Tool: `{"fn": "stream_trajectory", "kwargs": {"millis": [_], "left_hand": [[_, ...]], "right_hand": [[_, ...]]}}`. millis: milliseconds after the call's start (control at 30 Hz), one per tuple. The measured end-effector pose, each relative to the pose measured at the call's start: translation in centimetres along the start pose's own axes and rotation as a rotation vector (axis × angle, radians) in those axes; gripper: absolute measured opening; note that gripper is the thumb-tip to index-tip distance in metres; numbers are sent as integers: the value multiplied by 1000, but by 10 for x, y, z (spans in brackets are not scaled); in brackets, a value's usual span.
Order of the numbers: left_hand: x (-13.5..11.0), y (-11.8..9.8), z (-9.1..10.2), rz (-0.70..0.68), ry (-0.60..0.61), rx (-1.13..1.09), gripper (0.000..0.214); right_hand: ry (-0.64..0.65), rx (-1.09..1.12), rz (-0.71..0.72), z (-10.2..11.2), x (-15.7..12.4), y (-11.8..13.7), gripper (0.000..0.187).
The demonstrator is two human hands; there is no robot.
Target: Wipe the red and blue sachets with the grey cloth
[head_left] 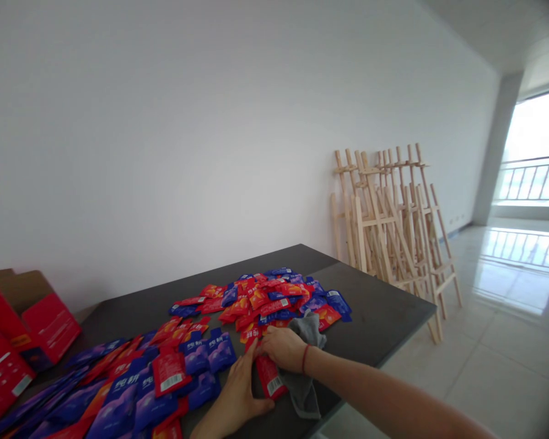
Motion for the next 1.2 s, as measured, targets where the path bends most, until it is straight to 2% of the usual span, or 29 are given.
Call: {"fn": "stream_trajectory", "kwargs": {"millis": [133,267,367,467,600,767,933,1067,1200], "left_hand": [[1,10,0,-13,-70,-35,116],[2,11,-3,-34,-40,-39,114],[3,10,-4,-55,-36,-28,115],[3,8,-4,-76,-40,-2,113],[2,5,-2,-58,-28,18,110],[-1,0,0,-28,5,29,107],[-2,-3,0,-57,-7,32,111],[-3,-6,0,-65,-21,32,112],[-2,-4,0,-44,-19,23,111]], "right_hand": [[57,-59,210,-10,-4,24,18],[37,49,363,-4,-32,40,21],[53,142,423,5,-56,49,25],[44,182,370,12,-71,44,31],[-9,92,205,13,-70,20,29],[-3,-64,87,4,-39,-3,25],[39,-141,-68,-6,-4,-21,18],[38,-144,-74,-10,1,-19,18],[14,-102,49,-7,-22,1,23]]}}
Point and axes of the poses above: each hand's wrist, its own x-axis towards the middle knuckle, its own z-axis out of the back of the hand, y = z × x, the point moved 9 cm from there along x, towards the middle knuckle, and after that the axes turned 1 degree about x, right-handed, at the moved point
